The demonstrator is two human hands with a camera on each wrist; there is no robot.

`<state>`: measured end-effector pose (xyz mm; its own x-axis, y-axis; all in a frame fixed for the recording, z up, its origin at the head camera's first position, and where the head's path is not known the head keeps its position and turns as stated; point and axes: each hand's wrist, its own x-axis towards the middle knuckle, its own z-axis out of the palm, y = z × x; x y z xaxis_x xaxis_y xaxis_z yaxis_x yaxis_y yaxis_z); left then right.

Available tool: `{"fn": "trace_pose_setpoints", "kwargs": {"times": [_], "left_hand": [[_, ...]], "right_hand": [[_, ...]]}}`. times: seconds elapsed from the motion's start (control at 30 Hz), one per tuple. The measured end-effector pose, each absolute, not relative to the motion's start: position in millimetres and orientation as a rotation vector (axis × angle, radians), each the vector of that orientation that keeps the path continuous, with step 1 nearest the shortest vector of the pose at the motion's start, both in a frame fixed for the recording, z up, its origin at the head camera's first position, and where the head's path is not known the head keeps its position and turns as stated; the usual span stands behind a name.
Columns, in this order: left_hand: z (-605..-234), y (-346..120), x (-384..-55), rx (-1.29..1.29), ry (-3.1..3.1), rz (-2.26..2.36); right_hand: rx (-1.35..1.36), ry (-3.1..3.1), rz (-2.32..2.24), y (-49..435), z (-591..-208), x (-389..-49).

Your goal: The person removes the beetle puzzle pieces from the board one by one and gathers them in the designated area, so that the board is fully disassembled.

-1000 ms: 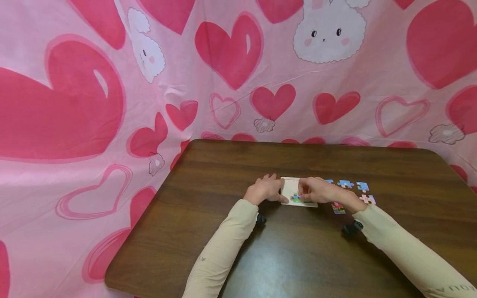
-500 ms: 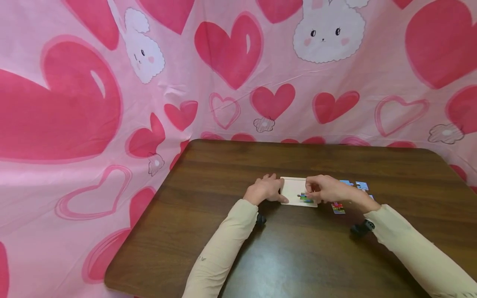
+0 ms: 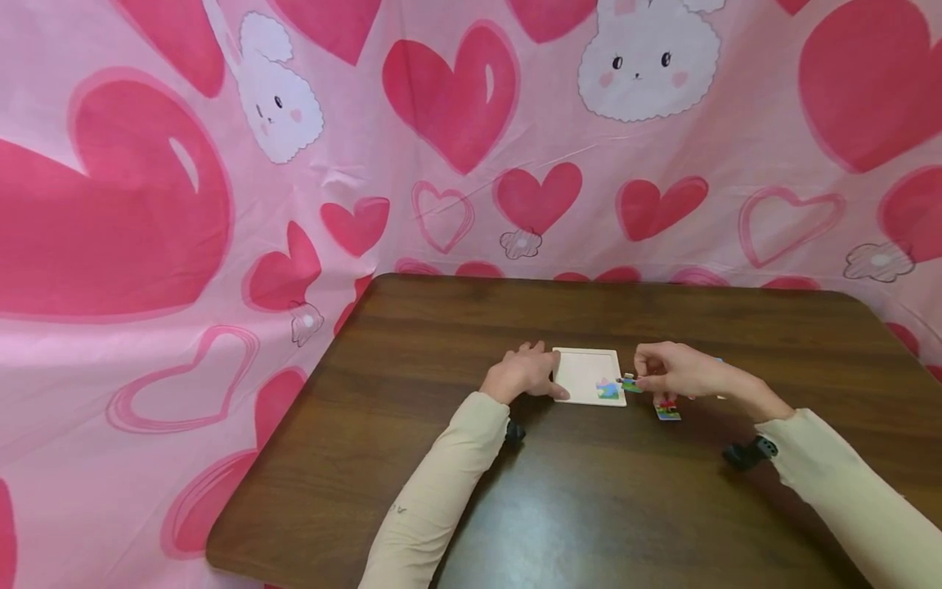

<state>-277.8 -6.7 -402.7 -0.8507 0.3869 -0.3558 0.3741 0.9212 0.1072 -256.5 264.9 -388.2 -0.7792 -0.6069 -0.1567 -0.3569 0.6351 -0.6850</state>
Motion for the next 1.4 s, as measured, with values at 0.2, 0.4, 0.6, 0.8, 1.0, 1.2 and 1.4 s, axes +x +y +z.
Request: {"fn": "trace_pose_setpoints", "kwargs": {"times": [0.2, 0.4, 0.6, 0.8, 1.0, 1.2, 1.4], "left_hand": [[-402.9, -6.4, -277.9, 0.549, 2.707, 0.048], [-402.5, -6.3, -277.4, 0.541, 2.704, 0.054], [-402.2, -6.1, -277.1, 0.557, 2.710, 0.051], [-402.6, -7.6, -275.1, 0.550, 2.708, 0.052], [-400.4, -7.0, -275.1, 0.545, 2.706, 0.078], [-399.9, -7.3, -275.9, 0.539, 2.703, 0.087], [-400.5, -7.4, -275.5, 0.537, 2.705, 0.085]], "right_hand": [[-0.741, 2.468, -0.945, 279.4, -388.2, -254.5], [-0.759, 2.469, -0.915, 297.9, -388.3, -253.3], [-0.770, 2.428, -0.927, 314.9, -388.1, -249.3], [-0.748, 2.373, -0.928, 324.1, -389.9, -244.3], [-0.717, 2.367, -0.899, 332.2, -391.7, -242.6], [-0.714, 2.368, -0.888, 337.2, -395.8, -244.8], [-0.663, 2.400, -0.838, 339.4, -400.5, -245.7]]}}
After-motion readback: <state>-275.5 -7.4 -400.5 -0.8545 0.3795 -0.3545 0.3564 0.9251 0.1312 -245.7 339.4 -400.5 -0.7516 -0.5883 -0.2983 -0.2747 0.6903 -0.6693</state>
